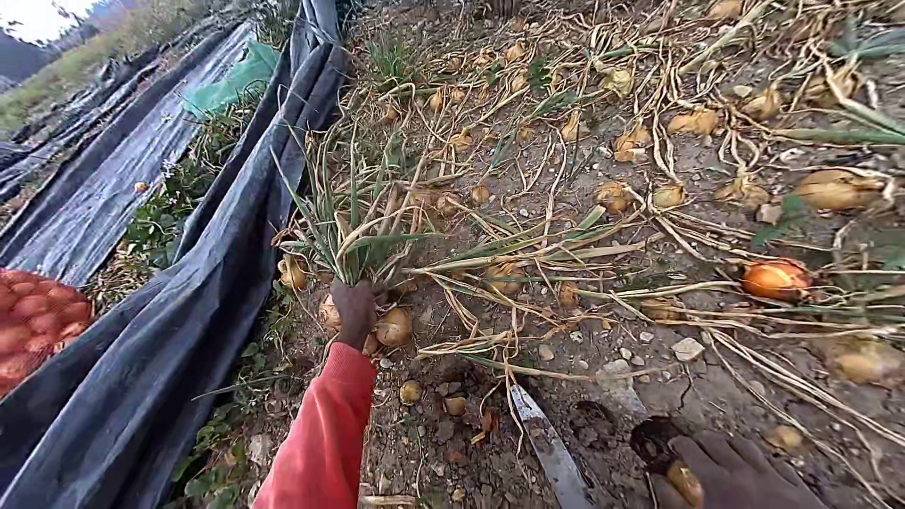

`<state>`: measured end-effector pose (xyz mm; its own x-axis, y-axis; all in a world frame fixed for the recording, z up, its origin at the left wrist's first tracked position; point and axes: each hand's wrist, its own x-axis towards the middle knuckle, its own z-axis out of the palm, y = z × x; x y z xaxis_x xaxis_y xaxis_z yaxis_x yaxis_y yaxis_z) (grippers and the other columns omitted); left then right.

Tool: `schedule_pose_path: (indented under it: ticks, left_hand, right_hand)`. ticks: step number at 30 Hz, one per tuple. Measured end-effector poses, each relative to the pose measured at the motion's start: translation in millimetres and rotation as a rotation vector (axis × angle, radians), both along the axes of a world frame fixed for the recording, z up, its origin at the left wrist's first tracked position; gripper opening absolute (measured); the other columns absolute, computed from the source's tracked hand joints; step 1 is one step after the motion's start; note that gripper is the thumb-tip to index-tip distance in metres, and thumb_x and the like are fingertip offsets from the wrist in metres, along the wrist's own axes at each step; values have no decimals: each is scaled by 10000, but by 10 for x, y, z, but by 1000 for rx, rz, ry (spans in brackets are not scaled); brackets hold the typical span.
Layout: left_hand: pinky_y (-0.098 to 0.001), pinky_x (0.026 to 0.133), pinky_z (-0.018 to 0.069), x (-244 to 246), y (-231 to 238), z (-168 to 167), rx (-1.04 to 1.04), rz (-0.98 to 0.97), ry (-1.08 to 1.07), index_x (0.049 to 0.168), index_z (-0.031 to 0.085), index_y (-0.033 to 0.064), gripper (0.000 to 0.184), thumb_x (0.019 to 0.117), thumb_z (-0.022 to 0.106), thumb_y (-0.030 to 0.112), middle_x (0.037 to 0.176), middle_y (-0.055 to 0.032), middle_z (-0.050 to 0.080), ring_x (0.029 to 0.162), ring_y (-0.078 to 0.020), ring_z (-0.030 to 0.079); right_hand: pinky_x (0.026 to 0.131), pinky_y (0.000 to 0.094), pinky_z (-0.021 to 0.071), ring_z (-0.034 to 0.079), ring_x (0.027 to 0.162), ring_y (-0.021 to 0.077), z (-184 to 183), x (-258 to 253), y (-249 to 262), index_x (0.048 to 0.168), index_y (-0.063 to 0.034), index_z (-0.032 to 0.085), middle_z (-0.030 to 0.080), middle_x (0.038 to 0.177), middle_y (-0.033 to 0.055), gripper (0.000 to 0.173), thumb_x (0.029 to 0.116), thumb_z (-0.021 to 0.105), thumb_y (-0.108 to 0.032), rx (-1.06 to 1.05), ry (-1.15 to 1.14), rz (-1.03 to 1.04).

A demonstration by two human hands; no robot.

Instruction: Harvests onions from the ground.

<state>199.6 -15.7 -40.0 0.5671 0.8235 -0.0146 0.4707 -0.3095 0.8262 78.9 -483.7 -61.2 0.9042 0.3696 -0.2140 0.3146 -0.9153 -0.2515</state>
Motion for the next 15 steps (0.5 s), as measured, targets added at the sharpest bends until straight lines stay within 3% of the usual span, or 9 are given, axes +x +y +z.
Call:
schedule_pose_path:
  ticks: [3, 5, 7, 10, 12, 14, 15]
  left_hand:
    - [-474, 1001, 525, -263, 36, 10, 41, -106, -232, 1440, 446, -9, 661, 898, 790, 151, 1271, -196, 629, 1134, -265, 644]
    - [-499, 1020, 526, -288, 29, 81, 133, -268, -168, 1493, 359, 12, 887, 796, 887, 165, 1294, -210, 616, 1162, -286, 643]
    - [-612, 949, 515, -152, -97, 191, 292, -408, 90, 1490, 351, -31, 898, 783, 873, 149, 1223, -295, 633, 1113, -415, 647]
    - [-638, 1084, 422, 343, -242, 92, 550, -624, 427, 1455, 428, -78, 856, 745, 875, 91, 1299, -335, 602, 1270, -495, 558]
    - [-664, 1051, 433, 549, -247, -12, 610, -686, 480, 1436, 478, -39, 798, 733, 847, 38, 1248, -317, 637, 1243, -506, 570]
    - [-693, 929, 497, 626, -197, 1, 504, -658, 417, 1422, 467, -29, 777, 738, 830, 36, 1162, -327, 654, 1112, -512, 643]
    - [-687, 918, 502, 622, -161, 3, 412, -629, 315, 1417, 463, -35, 768, 740, 820, 25, 1145, -328, 658, 1092, -499, 653]
  right_hand:
    - [848, 684, 504, 640, 1090, 559, -17, -9, 12, 1026, 33, 734, 694, 1109, 320, 520, 802, 758, -435, -14, -18, 7]
    - [839, 681, 507, 646, 1084, 557, -27, -18, 6, 1018, 33, 740, 699, 1112, 317, 511, 790, 765, -424, -16, -26, 19]
    - [842, 676, 507, 646, 1085, 557, -18, -9, 3, 1015, 34, 742, 700, 1126, 316, 507, 797, 765, -423, -26, -23, 29]
    - [822, 655, 522, 662, 1062, 533, -18, -7, -12, 992, 20, 744, 709, 1090, 298, 495, 801, 760, -437, -29, -52, 32]
    - [808, 645, 527, 669, 1048, 521, -32, -31, -31, 974, 9, 744, 717, 1057, 281, 491, 796, 753, -449, -22, -80, 26]
    - [784, 625, 534, 678, 1034, 503, -38, -55, -48, 963, -2, 747, 722, 1034, 262, 479, 787, 745, -447, -17, -120, 10]
    - [774, 622, 535, 680, 1032, 500, -35, -67, -53, 960, 0, 748, 724, 1027, 261, 475, 782, 749, -440, -9, -136, -1]
